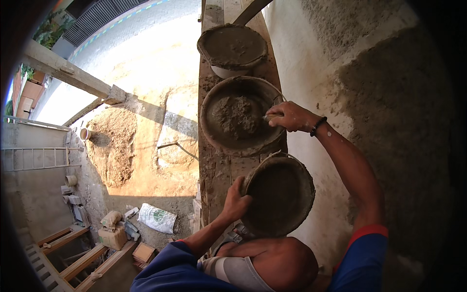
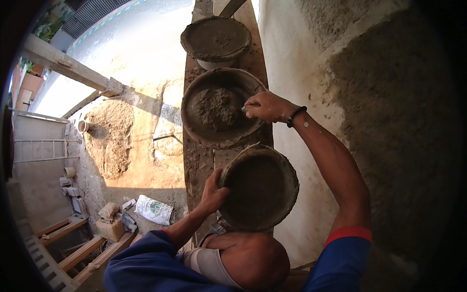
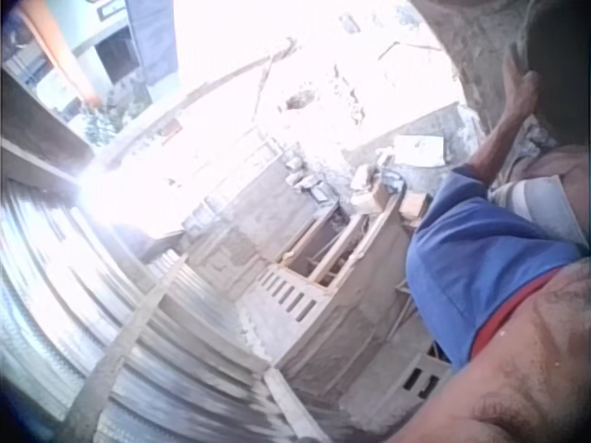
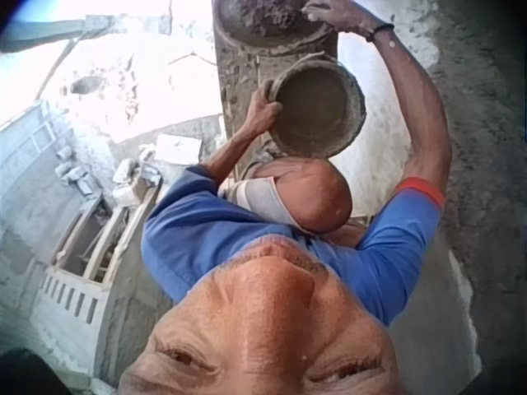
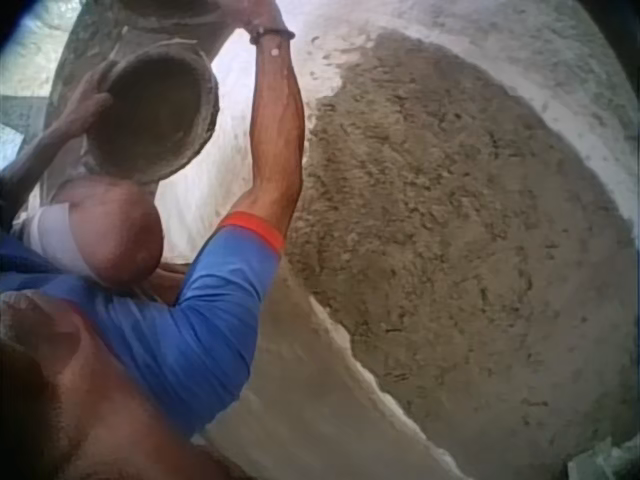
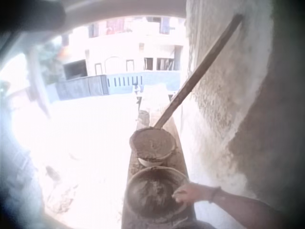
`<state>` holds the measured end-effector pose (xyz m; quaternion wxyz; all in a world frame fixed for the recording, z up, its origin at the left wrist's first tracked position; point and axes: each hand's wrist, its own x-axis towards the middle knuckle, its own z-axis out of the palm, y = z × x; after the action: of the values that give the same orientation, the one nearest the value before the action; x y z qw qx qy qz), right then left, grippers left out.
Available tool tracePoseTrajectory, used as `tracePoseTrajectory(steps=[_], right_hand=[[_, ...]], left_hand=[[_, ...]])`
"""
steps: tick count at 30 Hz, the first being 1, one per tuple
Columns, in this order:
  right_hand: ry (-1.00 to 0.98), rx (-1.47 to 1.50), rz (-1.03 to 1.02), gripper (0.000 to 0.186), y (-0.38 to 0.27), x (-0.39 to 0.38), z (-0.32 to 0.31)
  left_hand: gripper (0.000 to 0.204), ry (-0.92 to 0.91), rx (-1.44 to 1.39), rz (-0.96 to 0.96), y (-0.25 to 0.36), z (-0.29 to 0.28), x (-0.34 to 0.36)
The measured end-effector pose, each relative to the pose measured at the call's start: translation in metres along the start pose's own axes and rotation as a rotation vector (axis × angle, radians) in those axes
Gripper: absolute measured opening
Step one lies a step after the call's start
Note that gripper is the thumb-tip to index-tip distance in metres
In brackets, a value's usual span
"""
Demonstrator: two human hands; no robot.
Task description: The person uses a long wooden board to level wet plaster on a high wall, then refills a bucket with water from another bucket, and uses a trowel to scoop plaster onto the wall from a bucket.
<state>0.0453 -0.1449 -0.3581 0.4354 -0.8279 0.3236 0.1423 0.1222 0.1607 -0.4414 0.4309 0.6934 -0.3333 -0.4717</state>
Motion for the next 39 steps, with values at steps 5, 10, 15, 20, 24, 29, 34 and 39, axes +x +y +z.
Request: tracePoseTrajectory(steps=[5,10,15,20,24,29,34,39], right_hand=[[-0.009,0.199,0.065,0.047,0.018,-0.014,0.002],[0.021,0.354,0.068,0.047,0.010,-0.036,0.003],[0.095,0.352,0.059,0.045,-0.001,-0.079,-0.010],[0.062,0.327,0.078,0.039,-0.016,-0.147,-0.014],[-0.003,0.262,0.069,0.042,-0.012,-0.218,0.001],[0.029,0.079,0.038,0.042,0.016,-0.256,0.067],[0.126,-0.369,0.092,0.030,0.030,-0.251,0.148],[0.296,-0.449,0.063,0.027,-0.010,-0.273,0.144]], left_hand=[[0.063,-0.094,-0.035,-0.027,-0.003,-0.004,0.002],[0.064,-0.050,-0.075,-0.055,0.009,-0.006,0.000],[0.062,-0.089,-0.117,0.003,0.002,-0.002,0.005],[0.064,-0.091,-0.388,-0.094,-0.006,-0.002,0.007],[0.071,-0.066,-0.438,-0.132,0.001,0.005,0.000],[0.073,-0.060,-0.489,-0.106,-0.019,0.006,0.005],[0.074,-0.220,-0.529,-0.114,0.016,0.007,-0.002],[0.067,-0.057,-0.368,-0.101,0.021,0.012,-0.007]])
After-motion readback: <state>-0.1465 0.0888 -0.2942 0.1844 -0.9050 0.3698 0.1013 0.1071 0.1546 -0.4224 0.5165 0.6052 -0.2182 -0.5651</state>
